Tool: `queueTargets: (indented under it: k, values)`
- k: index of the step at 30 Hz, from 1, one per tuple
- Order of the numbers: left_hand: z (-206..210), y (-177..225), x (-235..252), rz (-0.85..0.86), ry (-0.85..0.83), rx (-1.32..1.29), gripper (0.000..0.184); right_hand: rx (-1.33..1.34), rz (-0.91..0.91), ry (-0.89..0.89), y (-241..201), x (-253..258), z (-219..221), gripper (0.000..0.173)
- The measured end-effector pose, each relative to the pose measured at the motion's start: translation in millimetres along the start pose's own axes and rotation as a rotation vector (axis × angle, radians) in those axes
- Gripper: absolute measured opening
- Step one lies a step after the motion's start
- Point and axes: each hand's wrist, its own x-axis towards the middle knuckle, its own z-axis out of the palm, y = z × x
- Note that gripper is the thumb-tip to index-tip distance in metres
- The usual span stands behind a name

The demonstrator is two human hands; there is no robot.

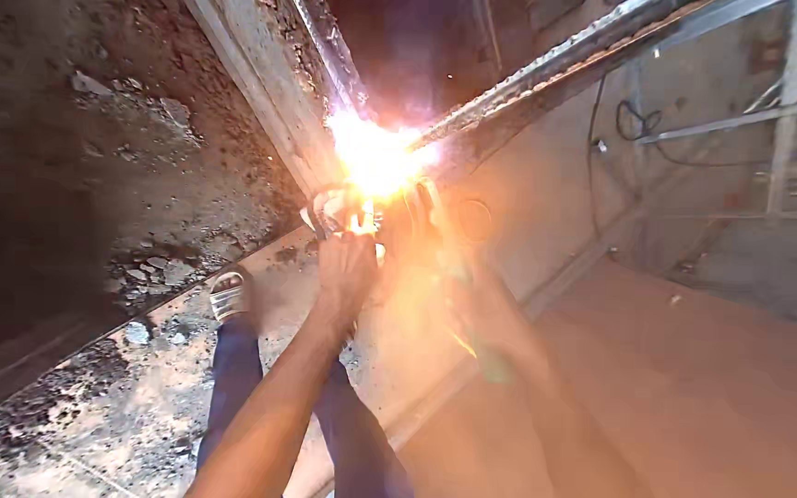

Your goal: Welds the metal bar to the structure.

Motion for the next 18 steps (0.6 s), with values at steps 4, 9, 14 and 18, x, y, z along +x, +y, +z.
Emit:
queueTargets:
  k: [4, 9, 14, 18]
  values:
    - [-1, -12, -30, -0.044, -0.356, -0.126, 0.026, -0.008, -0.047, 0.005, 3, -2, -1, 0.026]
    - [-6, 4, 5, 0.023, 0.058, -0.017, 0.031, -0.018, -0.036, -0.009, 5, 4, -1, 0.044]
    - [-4, 2, 6, 0.019, 0.071, -0.024, 0.029, -0.013, 0.009, -0.006, 3, 5, 1, 0.051]
    - [-10, 4, 3, 0.007, -0.034, 0.009, 0.025, -0.001, -0.002, 0.004, 0, 3, 1, 0.042]
